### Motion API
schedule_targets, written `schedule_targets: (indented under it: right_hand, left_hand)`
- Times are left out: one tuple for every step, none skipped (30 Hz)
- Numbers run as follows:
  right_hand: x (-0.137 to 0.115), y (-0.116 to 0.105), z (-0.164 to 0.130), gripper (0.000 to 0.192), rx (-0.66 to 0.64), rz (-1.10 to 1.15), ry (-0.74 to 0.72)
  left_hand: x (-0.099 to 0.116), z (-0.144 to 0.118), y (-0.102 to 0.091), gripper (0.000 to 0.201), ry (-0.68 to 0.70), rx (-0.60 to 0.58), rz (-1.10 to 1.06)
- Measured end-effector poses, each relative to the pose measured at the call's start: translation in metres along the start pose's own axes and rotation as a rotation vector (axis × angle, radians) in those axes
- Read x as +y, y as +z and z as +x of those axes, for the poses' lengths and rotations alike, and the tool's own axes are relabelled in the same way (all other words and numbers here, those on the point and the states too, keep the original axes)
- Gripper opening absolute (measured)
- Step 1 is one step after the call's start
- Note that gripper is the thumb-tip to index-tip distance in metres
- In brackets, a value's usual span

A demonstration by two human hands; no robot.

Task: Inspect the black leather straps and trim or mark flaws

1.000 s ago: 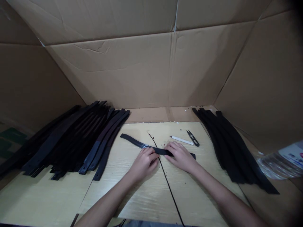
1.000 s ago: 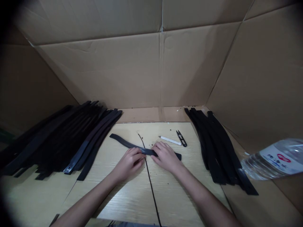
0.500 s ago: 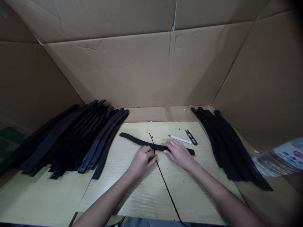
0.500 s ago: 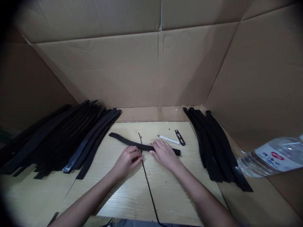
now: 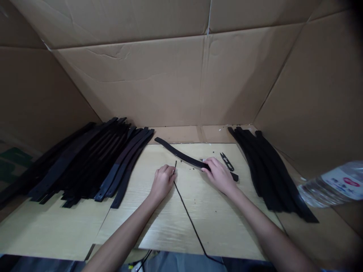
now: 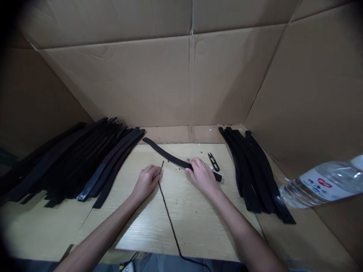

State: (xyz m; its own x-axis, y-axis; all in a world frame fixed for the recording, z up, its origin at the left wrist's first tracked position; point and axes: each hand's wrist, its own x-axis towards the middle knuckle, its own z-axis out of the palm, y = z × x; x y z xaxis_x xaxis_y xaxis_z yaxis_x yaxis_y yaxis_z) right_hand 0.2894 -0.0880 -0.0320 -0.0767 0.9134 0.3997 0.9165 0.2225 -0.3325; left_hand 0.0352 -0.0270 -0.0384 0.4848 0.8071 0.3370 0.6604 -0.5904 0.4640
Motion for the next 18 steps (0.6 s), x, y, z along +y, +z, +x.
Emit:
schedule_targets:
  right_hand:
    - [0.000, 0.000, 0.000, 0.020, -0.001, 0.001, 0.006]
    - [0.000, 0.000, 0.000, 0.020, -0.001, 0.002, 0.012]
    - [0.001, -0.001, 0.000, 0.020, -0.001, 0.004, 0.019]
    - [0.001, -0.001, 0.000, 0.021, -0.001, 0.007, 0.027]
    - [0.001, -0.001, 0.000, 0.021, -0.001, 0.011, 0.034]
    - [0.001, -0.002, 0.000, 0.022, 0.000, 0.017, 0.041]
    - [0.001, -0.002, 0.000, 0.022, 0.001, 0.025, 0.048]
    - [0.001, -0.003, 0.001, 0.023, 0.002, 0.034, 0.055]
    - [0.002, -0.003, 0.001, 0.023, 0.003, 0.045, 0.063]
    - [0.002, -0.003, 0.001, 0.023, 0.004, 0.060, 0.071]
    - [0.002, -0.004, 0.001, 0.024, 0.006, 0.077, 0.082]
    - [0.001, -0.004, 0.001, 0.024, 0.008, 0.097, 0.093]
    - [0.001, -0.005, 0.001, 0.024, 0.012, 0.120, 0.107]
    - [0.000, -0.006, 0.001, 0.024, 0.016, 0.147, 0.123]
    - [-0.001, -0.007, 0.000, 0.025, 0.022, 0.177, 0.141]
    - [-0.002, -0.009, 0.001, 0.025, 0.029, 0.211, 0.159]
    - [-0.004, -0.011, 0.001, 0.025, 0.037, 0.248, 0.179]
    - [-0.005, -0.013, 0.001, 0.025, 0.047, 0.290, 0.201]
  left_hand:
    - [-0.001, -0.001, 0.001, 0.014, -0.022, 0.012, 0.005]
    - [-0.002, -0.001, 0.001, 0.016, -0.041, 0.020, 0.006]
    - [-0.003, -0.001, 0.002, 0.017, -0.057, 0.024, 0.004]
    - [-0.003, -0.001, 0.002, 0.017, -0.071, 0.025, -0.003]
    - [-0.004, -0.001, 0.001, 0.015, -0.081, 0.025, -0.012]
    - [-0.004, 0.000, 0.001, 0.012, -0.090, 0.025, -0.026]
    - [-0.004, 0.001, 0.000, 0.010, -0.098, 0.028, -0.042]
    - [-0.004, 0.003, 0.000, 0.011, -0.107, 0.034, -0.061]
    - [-0.005, 0.004, 0.000, 0.013, -0.117, 0.044, -0.083]
    - [-0.005, 0.005, 0.000, 0.015, -0.128, 0.055, -0.110]
    - [-0.005, 0.006, 0.000, 0.015, -0.140, 0.067, -0.141]
    - [-0.005, 0.006, 0.001, 0.015, -0.153, 0.078, -0.179]
    - [-0.005, 0.007, 0.001, 0.014, -0.166, 0.087, -0.223]
    - [-0.005, 0.007, 0.002, 0.012, -0.181, 0.095, -0.274]
    - [-0.004, 0.008, 0.002, 0.011, -0.199, 0.103, -0.332]
    - [-0.003, 0.008, 0.001, 0.011, -0.220, 0.109, -0.397]
    - [-0.002, 0.010, -0.001, 0.014, -0.241, 0.113, -0.468]
    - [0.000, 0.012, -0.005, 0.018, -0.259, 0.110, -0.541]
